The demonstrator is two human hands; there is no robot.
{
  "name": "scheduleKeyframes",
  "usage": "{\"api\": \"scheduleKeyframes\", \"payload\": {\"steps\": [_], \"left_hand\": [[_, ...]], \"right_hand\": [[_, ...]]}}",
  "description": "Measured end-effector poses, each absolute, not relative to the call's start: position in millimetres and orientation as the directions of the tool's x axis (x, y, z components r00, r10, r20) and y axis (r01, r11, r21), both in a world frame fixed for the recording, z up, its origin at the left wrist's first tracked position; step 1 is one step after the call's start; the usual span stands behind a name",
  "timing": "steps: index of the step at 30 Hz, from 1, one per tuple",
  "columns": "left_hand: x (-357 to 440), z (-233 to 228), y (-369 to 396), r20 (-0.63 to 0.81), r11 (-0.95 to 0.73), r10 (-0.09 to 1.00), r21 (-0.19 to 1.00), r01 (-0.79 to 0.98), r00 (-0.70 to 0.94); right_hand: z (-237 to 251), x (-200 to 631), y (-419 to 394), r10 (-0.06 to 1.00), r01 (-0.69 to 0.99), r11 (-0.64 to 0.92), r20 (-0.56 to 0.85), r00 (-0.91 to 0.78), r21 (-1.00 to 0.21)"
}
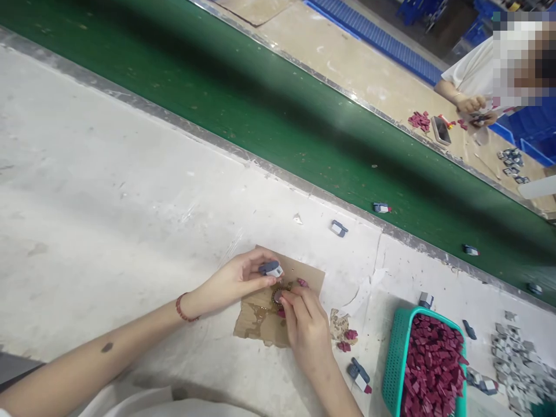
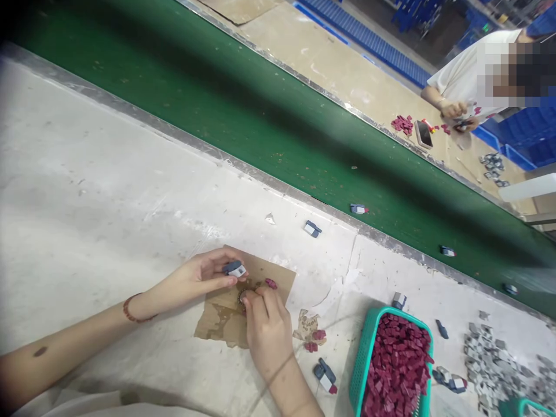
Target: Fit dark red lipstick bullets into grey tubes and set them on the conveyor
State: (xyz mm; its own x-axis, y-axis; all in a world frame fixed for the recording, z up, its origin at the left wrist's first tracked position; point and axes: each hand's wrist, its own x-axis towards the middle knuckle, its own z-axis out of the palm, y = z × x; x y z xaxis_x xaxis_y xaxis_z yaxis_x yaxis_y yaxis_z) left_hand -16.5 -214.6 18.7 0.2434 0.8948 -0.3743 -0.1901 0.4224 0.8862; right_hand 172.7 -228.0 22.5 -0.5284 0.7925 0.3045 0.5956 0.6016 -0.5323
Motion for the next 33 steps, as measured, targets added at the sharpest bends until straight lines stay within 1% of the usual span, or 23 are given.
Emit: {"api": "scheduleKeyframes", "payload": {"steps": [3, 5, 7, 9, 11, 12, 14, 16, 19, 22, 33], "left_hand": [[-13, 17, -216, -0.352, 0.392, 0.908, 0.904, -0.169, 0.225], [-12, 15, -218, -0.35, 0.377, 0.914, 0.919, -0.113, 0.204], [-12, 15, -220, -0.326, 0.336, 0.927, 0.941, -0.027, 0.187], [-14, 15, -221, -0.262, 0.25, 0.947, 0.965, 0.084, 0.184], [-16, 15, -223, -0.18, 0.139, 0.96, 0.972, 0.191, 0.214], [-16, 14, -224, -0.143, 0.087, 0.96, 0.97, 0.229, 0.242], [-17, 12, -225, -0.094, 0.003, 0.946, 0.96, 0.281, 0.309], [-17, 9, -227, -0.062, -0.069, 0.929, 0.94, 0.334, 0.365], [-16, 5, -227, -0.011, -0.178, 0.902, 0.901, 0.395, 0.431], [-15, 4, -227, 0.045, -0.269, 0.876, 0.873, 0.408, 0.481], [-13, 0, -228, 0.087, -0.359, 0.841, 0.829, 0.43, 0.534]], "right_hand": [[21, 173, -229, 0.793, 0.577, 0.588, 0.266, -0.548, -0.567], [21, 173, -230, 0.804, 0.562, 0.559, 0.234, -0.546, -0.609], [21, 175, -229, 0.837, 0.55, 0.493, 0.195, -0.511, -0.674], [23, 177, -226, 0.888, 0.505, 0.356, 0.117, -0.444, -0.786], [25, 180, -222, 0.933, 0.398, 0.151, -0.003, -0.361, -0.905], [25, 182, -220, 0.945, 0.328, 0.041, -0.07, -0.318, -0.944], [26, 184, -217, 0.956, 0.181, -0.131, -0.172, -0.237, -0.975], [27, 185, -215, 0.959, 0.059, -0.213, -0.22, -0.177, -0.975], [27, 184, -215, 0.962, -0.036, -0.239, -0.231, -0.146, -0.97], [27, 182, -216, 0.959, -0.049, -0.24, -0.229, -0.164, -0.969], [27, 174, -217, 0.953, -0.04, -0.26, -0.25, -0.174, -0.965]]}}
